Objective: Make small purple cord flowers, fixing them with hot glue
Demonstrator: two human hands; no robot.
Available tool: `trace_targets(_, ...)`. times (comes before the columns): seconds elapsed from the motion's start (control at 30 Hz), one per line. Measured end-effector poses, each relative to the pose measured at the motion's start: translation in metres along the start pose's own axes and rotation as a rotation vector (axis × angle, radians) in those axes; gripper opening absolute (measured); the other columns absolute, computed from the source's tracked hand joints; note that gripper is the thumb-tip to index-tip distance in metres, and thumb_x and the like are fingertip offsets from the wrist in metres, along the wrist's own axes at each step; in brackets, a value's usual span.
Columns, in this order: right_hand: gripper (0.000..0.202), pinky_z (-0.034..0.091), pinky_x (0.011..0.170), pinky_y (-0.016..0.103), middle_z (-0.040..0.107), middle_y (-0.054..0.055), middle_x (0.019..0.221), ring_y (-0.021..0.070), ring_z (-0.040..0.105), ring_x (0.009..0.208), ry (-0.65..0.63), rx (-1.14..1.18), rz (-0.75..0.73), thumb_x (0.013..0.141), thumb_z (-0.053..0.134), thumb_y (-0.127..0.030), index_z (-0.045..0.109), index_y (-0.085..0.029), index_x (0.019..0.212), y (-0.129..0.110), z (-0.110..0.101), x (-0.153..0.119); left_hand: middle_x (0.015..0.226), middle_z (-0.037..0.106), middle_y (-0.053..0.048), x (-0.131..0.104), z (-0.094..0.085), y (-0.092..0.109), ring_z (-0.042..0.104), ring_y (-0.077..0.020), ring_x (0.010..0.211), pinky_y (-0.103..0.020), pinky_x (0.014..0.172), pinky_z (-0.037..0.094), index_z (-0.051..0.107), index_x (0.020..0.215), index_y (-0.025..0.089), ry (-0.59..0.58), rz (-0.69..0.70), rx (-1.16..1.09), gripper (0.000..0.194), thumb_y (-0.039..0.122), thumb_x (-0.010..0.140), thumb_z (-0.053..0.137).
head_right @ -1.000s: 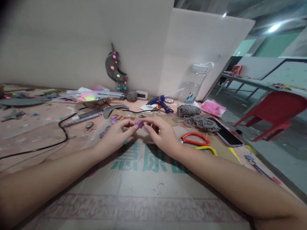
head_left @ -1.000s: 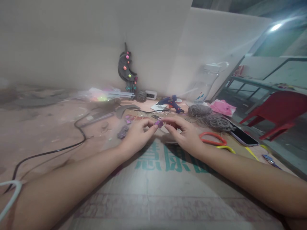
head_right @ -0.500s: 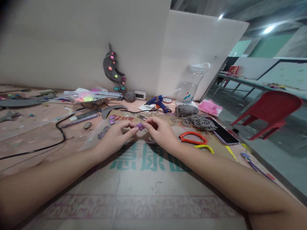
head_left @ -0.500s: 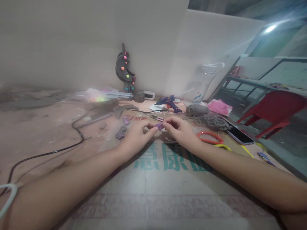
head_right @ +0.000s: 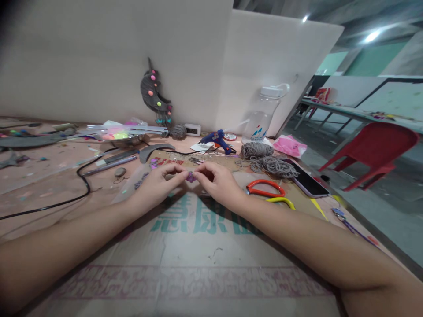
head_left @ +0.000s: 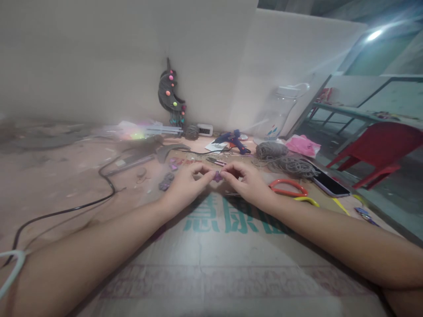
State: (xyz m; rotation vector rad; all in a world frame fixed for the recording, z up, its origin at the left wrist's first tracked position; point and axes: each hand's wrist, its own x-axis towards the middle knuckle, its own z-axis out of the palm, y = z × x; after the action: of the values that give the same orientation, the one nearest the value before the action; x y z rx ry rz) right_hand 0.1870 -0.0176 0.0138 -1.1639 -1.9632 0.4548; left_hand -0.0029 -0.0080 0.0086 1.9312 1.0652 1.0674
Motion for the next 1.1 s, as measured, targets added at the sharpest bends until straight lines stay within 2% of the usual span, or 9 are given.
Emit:
trace_targets(0.13, 0.019, 0.039, 0.053, 0.023, 0.058, -0.002, 0.068, 0.01, 0.048, 0.056, 0.007, 0.125, 0.105, 0.087, 0.057, -0.034, 0.061, -0.017, 0.081, 0.002, 0.0, 0.001, 0.095, 0.071, -0.004, 0.002, 0.002, -0.006, 0.065, -0.0199, 0.088, -0.03, 0.081, 0.047, 0.068, 0.097, 0.019, 0.003, -0.008, -0.065, 0.029, 0.042, 0.09, 0.052)
trace_targets(0.27, 0.021, 0.039, 0.051, 0.024, 0.055, -0.002, 0.067, 0.01, 0.046, 0.054, 0.008, 0.218, 0.169, 0.086, 0.057, -0.038, 0.059, -0.018, 0.081, 0.002, 0.0, 0.001, 0.088, 0.07, -0.004, 0.001, 0.002, -0.007, 0.063, -0.0189, 0.081, -0.029, 0.074, 0.046, 0.069, 0.09, 0.018, -0.062, -0.025, -0.026, 0.031, 0.045, 0.088, 0.054)
trace_targets(0.4, 0.02, 0.039, 0.055, 0.024, 0.056, -0.002, 0.069, 0.0105, 0.048, 0.059, 0.015, 0.196, 0.134, 0.087, 0.057, -0.037, 0.059, -0.018, 0.081, 0.003, 0.0, 0.002, 0.083, 0.069, -0.003, -0.002, 0.001, -0.002, 0.06, -0.0172, 0.075, -0.028, 0.069, 0.045, 0.068, 0.084, 0.017, -0.051, -0.027, -0.01, 0.03, 0.044, 0.088, 0.054)
trace_targets(0.6, 0.028, 0.037, 0.056, 0.024, 0.052, -0.003, 0.069, 0.0096, 0.044, 0.058, 0.072, 0.258, 0.075, 0.094, 0.046, -0.044, 0.054, -0.019, 0.085, 0.009, -0.001, 0.004, 0.081, 0.067, -0.002, -0.001, 0.002, -0.002, 0.059, -0.0159, 0.074, -0.026, 0.068, 0.043, 0.066, 0.081, 0.017, -0.028, -0.024, -0.045, 0.025, 0.039, 0.087, 0.055)
trace_targets(0.73, 0.021, 0.037, 0.055, 0.024, 0.053, -0.002, 0.07, 0.0101, 0.045, 0.059, 0.069, 0.263, 0.091, 0.089, 0.053, -0.039, 0.057, -0.018, 0.086, 0.006, -0.001, 0.004, 0.077, 0.065, -0.001, -0.001, 0.002, -0.005, 0.059, -0.0156, 0.072, -0.026, 0.068, 0.043, 0.064, 0.079, 0.018, -0.032, -0.042, -0.03, 0.026, 0.042, 0.086, 0.056)
trace_targets(0.87, 0.02, 0.039, 0.054, 0.024, 0.058, -0.001, 0.071, 0.0114, 0.049, 0.059, 0.005, 0.246, 0.163, 0.083, 0.059, -0.037, 0.061, -0.017, 0.085, 0.002, 0.0, 0.003, 0.071, 0.064, 0.0, -0.002, 0.002, -0.004, 0.058, -0.0161, 0.068, -0.026, 0.065, 0.043, 0.064, 0.078, 0.018, -0.064, -0.084, 0.023, 0.03, 0.046, 0.085, 0.057)
trace_targets(1.1, 0.019, 0.038, 0.053, 0.024, 0.055, -0.002, 0.066, 0.0102, 0.046, 0.056, -0.006, 0.203, 0.162, 0.084, 0.059, -0.036, 0.062, -0.017, 0.08, -0.001, -0.001, 0.003, 0.091, 0.07, -0.004, -0.002, 0.002, -0.003, 0.062, -0.0192, 0.084, -0.029, 0.078, 0.046, 0.069, 0.093, 0.019, -0.027, 0.01, -0.05, 0.03, 0.044, 0.088, 0.053)
